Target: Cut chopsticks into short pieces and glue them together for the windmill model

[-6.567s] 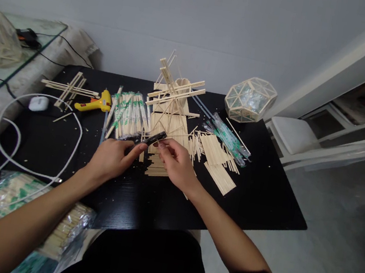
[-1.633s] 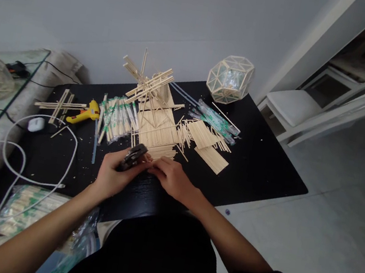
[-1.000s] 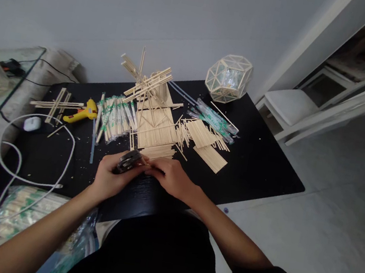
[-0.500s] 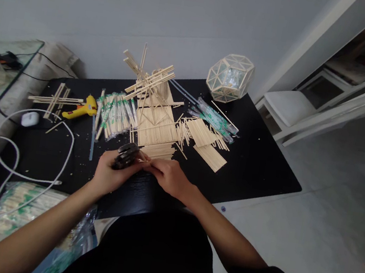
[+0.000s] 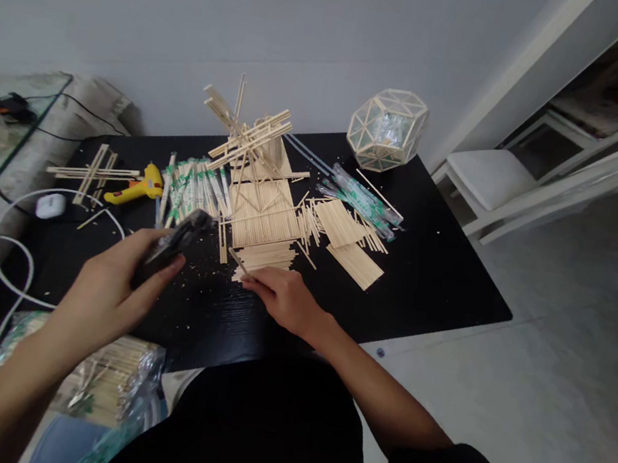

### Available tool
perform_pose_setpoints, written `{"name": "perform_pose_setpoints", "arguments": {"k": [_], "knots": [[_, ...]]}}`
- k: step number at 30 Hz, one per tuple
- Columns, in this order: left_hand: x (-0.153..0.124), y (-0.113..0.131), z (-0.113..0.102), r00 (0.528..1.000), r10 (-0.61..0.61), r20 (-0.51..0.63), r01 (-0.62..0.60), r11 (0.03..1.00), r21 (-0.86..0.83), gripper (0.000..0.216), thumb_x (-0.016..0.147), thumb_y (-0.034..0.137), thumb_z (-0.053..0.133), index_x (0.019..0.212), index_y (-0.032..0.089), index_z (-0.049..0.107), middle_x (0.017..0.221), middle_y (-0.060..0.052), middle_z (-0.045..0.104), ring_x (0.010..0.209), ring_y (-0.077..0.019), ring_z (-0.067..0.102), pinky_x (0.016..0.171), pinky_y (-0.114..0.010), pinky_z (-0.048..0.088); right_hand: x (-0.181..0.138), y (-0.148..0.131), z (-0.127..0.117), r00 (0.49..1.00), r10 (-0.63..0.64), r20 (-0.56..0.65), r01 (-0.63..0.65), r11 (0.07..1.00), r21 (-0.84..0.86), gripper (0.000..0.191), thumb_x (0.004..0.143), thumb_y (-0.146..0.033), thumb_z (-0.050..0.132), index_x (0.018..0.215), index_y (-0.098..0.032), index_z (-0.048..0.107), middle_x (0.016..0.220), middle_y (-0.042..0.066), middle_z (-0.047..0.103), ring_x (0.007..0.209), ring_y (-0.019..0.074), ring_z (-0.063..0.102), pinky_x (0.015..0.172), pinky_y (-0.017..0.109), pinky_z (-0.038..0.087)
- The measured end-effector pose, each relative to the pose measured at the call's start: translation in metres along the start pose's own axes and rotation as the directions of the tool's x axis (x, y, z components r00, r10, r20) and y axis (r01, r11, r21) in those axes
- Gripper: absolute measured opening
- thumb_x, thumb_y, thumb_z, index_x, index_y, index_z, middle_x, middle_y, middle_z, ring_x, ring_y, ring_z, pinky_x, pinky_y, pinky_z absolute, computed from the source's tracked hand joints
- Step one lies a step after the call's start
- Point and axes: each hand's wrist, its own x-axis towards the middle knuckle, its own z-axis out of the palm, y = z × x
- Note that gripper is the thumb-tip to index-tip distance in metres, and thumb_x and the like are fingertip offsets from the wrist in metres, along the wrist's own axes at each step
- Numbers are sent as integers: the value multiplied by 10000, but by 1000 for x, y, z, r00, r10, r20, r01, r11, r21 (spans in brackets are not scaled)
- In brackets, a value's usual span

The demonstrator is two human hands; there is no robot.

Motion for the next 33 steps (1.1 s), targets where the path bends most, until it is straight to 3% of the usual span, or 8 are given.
{"name": "perform_pose_setpoints", "arguments": {"k": [3,8,20,27,33], "knots": [[-8,-6,8,993,55,107,-75,979,192,407,1009,428,484,1300,154,566,1108,-140,691,991,-323,675,851,-442,533,1,-1,1,1000,7,-4,-7,1000,7,179,1022,-305,610,1011,-223,769,990,50,811,899,183,766,852,335,598],[-10,0,19,977,106,184,-172,900,400,456,979,328,533,1372,97,533,1104,-179,658,979,-362,647,842,-496,519,1,-1,1,1000,0,-2,0,1000,7,176,1022,-295,610,968,-207,753,947,53,800,865,181,754,818,315,583],[-4,19,29,958,176,226,-258,874,413,495,970,272,558,1453,171,524,1070,-146,638,957,-333,628,860,-474,504,-3,12,4,998,-68,-6,68,997,-33,208,1023,-206,560,1138,-234,731,1042,67,788,938,204,757,837,306,575],[-5,18,29,951,128,283,-259,828,496,508,978,300,578,1469,184,521,976,-116,612,877,-308,620,798,-441,510,-3,14,6,995,-98,-14,97,994,-49,191,1026,-216,569,1128,-211,731,997,72,784,909,206,756,812,308,574],[-4,15,29,939,122,321,-283,802,526,535,906,86,530,1431,188,539,908,-89,587,776,-257,598,761,-391,507,-2,14,6,996,-94,-7,93,994,-57,172,1029,-224,564,1039,-187,731,943,76,772,870,205,749,787,307,573]]}}
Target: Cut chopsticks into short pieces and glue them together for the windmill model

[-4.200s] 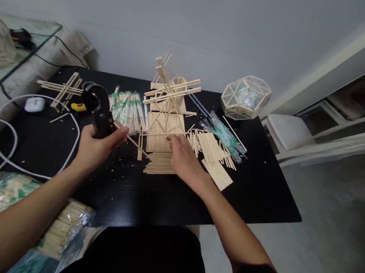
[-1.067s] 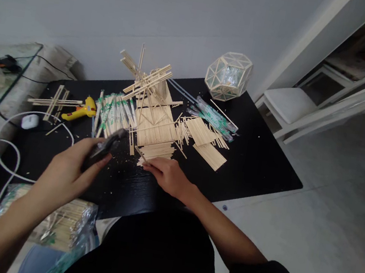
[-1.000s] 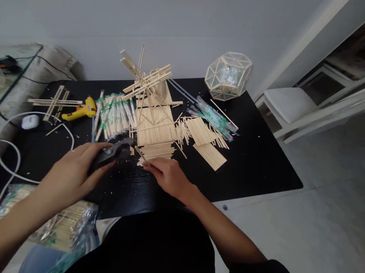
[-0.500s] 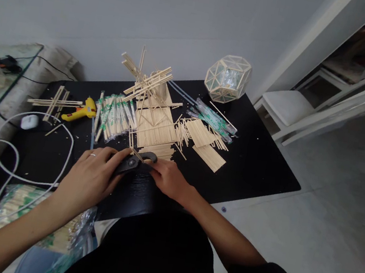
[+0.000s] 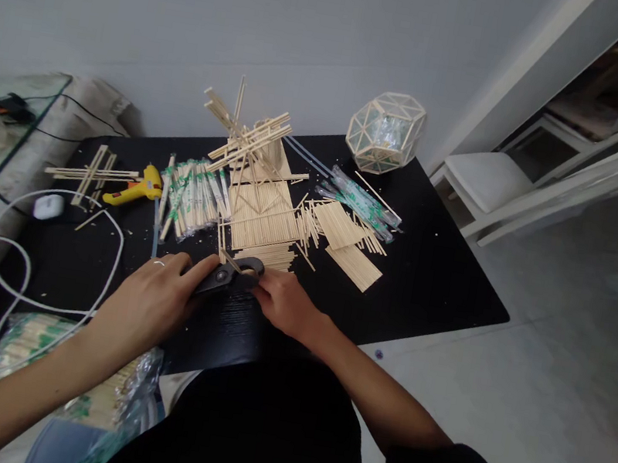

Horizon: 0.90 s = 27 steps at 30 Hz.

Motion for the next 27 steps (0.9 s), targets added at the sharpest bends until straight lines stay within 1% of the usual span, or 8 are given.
{"name": "perform_pose_setpoints", "arguments": {"k": [4,10,14,18,21,24,26,27], "knots": [[0,-2,1,1000,19,11,-20,1000,8,590,876,18,479,1439,189,524,890,-80,584,736,-236,588,749,-379,511,1,-1,-1,1000,1,12,-1,1000,19,169,1022,-194,560,1052,-187,727,982,82,776,908,212,748,811,314,576],[0,-3,0,999,6,46,-8,999,38,565,876,6,453,1404,180,553,859,-82,590,713,-247,617,688,-363,513,1,-5,0,1000,21,13,-21,1000,23,182,1020,-192,560,1088,-189,729,1019,90,779,951,227,751,846,324,574],[1,-2,-1,996,-27,82,25,999,31,542,886,12,440,1381,194,567,844,-78,603,707,-249,640,659,-348,506,2,-5,1,999,32,11,-32,999,20,172,1025,-211,566,1056,-188,733,1003,87,782,940,224,752,833,321,572],[4,-4,-1,997,-28,78,27,999,18,494,905,30,447,1353,200,569,855,-73,625,713,-258,662,632,-338,495,3,-5,1,998,58,7,-58,998,0,164,1021,-220,584,1012,-187,744,1006,89,790,925,221,755,821,317,565],[7,-6,1,996,-49,76,51,999,-19,361,909,78,503,1240,175,607,890,-82,661,755,-268,685,645,-339,500,5,-10,-3,994,105,37,-105,994,-9,125,997,-235,642,992,-185,756,943,77,798,864,214,760,781,298,553],[13,-12,3,990,-110,88,118,989,-92,181,909,191,586,1083,161,626,909,-97,690,782,-284,698,651,-349,503,10,-18,-14,984,151,100,-154,988,22,109,973,-247,688,944,-173,762,813,48,780,738,181,735,708,271,527],[20,-19,4,986,-149,75,160,974,-161,173,914,251,608,1068,173,622,935,-96,704,808,-293,702,663,-356,506,15,-22,-25,976,184,115,-189,981,36,130,964,-248,698,869,-182,757,784,24,766,700,158,709,695,265,519],[24,-24,6,986,-160,57,168,964,-208,185,909,257,617,1078,183,624,977,-95,709,834,-294,702,672,-354,507,17,-23,-31,972,200,126,-207,977,45,121,953,-248,711,858,-190,759,830,26,776,736,158,716,712,268,528]]}}
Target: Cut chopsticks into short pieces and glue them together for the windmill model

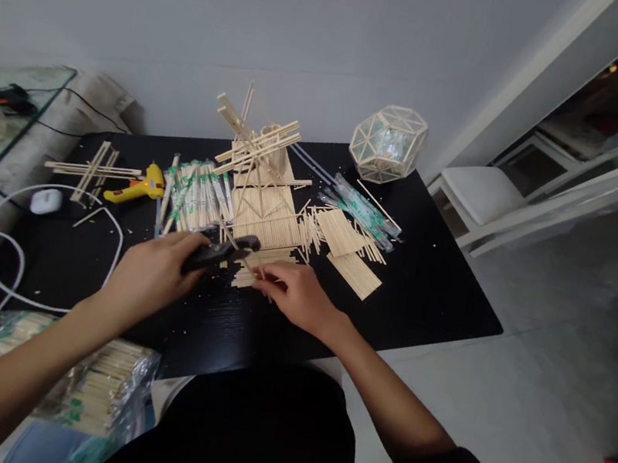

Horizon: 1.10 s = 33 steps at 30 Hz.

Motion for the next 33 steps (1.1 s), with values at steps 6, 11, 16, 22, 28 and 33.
{"name": "perform_pose_setpoints", "arguments": {"k": [6,11,16,22,28,33], "knots": [[29,-19,7,960,-135,-246,37,930,-366,182,967,359,574,1038,204,638,1106,-92,661,904,-235,652,779,-329,488,27,20,-35,989,98,-112,-116,980,-163,91,890,-215,767,978,-198,782,929,58,761,813,184,709,747,317,557],[30,-15,18,977,-197,-80,119,818,-563,304,974,498,536,873,215,580,702,10,576,656,-175,560,649,-284,400,66,39,-37,989,86,-123,-127,913,-388,194,828,-144,813,1010,-170,752,888,58,741,709,164,652,723,318,523],[23,-17,24,994,-110,4,89,783,-615,493,1006,612,402,788,202,567,654,4,556,644,-186,545,636,-307,367,93,47,-23,996,83,-36,-90,837,-539,72,869,-123,756,897,-173,712,871,66,740,764,189,656,716,311,460],[21,-19,25,997,-79,-20,47,763,-644,482,1011,578,400,725,203,498,636,3,542,611,-172,521,617,-309,346,98,46,-17,997,72,-18,-70,831,-551,71,871,-151,754,851,-186,696,857,63,734,837,213,665,746,312,450],[21,-14,27,996,-92,-8,67,778,-625,491,1008,609,392,718,216,444,618,10,510,581,-168,499,601,-309,325,71,2,-12,984,179,-24,-177,982,64,318,1022,-389,552,847,-176,710,796,42,730,779,177,686,764,316,509],[22,-12,30,996,-80,31,82,772,-630,524,1003,632,380,718,211,505,592,-2,532,564,-175,508,593,-312,334,53,-14,6,954,289,76,-291,839,460,313,960,-474,626,985,-171,699,816,37,701,646,127,615,587,258,494]]}}
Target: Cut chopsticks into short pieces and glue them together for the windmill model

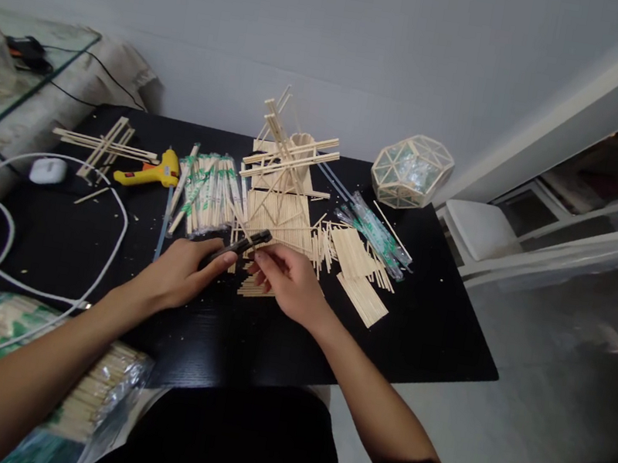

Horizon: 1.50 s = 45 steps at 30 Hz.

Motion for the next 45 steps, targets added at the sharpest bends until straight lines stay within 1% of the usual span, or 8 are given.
{"name": "perform_pose_setpoints", "arguments": {"k": [5,11,15,19,23,29,39,45], "knots": [[1,0,2,1000,-28,2,27,1000,14,563,998,651,374,685,209,527,594,-24,565,575,-187,532,594,-319,346,0,9,11,996,-29,-88,32,999,30,255,944,-425,642,947,-177,701,734,-6,616,536,85,439,484,232,345],[1,-1,5,998,-46,-48,49,996,74,578,991,672,386,652,219,504,550,-20,529,540,-189,522,575,-318,319,1,9,15,991,-43,-125,44,999,6,261,946,-418,634,847,-181,683,713,-2,589,590,109,484,514,240,363],[1,-2,6,998,-49,-45,53,994,96,566,988,669,390,642,227,459,549,-12,497,518,-179,475,571,-317,292,1,10,16,989,-59,-134,56,998,-27,268,946,-435,634,859,-185,677,699,-5,574,590,116,481,514,242,362],[2,-5,6,999,28,-44,-25,997,70,499,998,617,423,700,220,475,598,-3,509,543,-173,466,584,-311,282,-1,9,17,986,-80,-146,72,996,-59,349,963,-475,610,760,-192,622,656,-13,519,571,116,443,501,249,329],[1,-7,4,991,118,-55,-116,992,40,458,1007,586,432,754,211,502,649,-3,543,574,-173,481,596,-305,301,-4,6,17,991,-78,-110,75,997,-29,409,970,-530,594,734,-196,608,619,-28,451,548,114,398,491,254,301],[0,-9,4,979,198,-52,-197,980,19,418,1010,561,442,829,197,542,723,-15,587,630,-177,519,610,-298,334,-7,7,13,996,-65,-60,68,997,45,369,957,-530,627,798,-199,668,597,-40,443,520,105,372,470,249,281],[1,-14,3,962,269,-42,-270,963,-18,385,1009,545,439,908,191,550,787,-29,598,685,-191,546,643,-317,374,-9,6,12,999,-32,-25,36,989,144,360,938,-519,666,832,-178,717,563,-54,444,467,80,344,438,245,235],[1,-15,3,948,309,-69,-312,950,-30,399,1004,540,431,937,177,579,805,-42,615,701,-202,570,660,-331,405,-11,-1,12,999,26,24,-31,974,223,376,893,-533,716,829,-163,721,551,-66,434,426,59,319,403,234,197]]}}
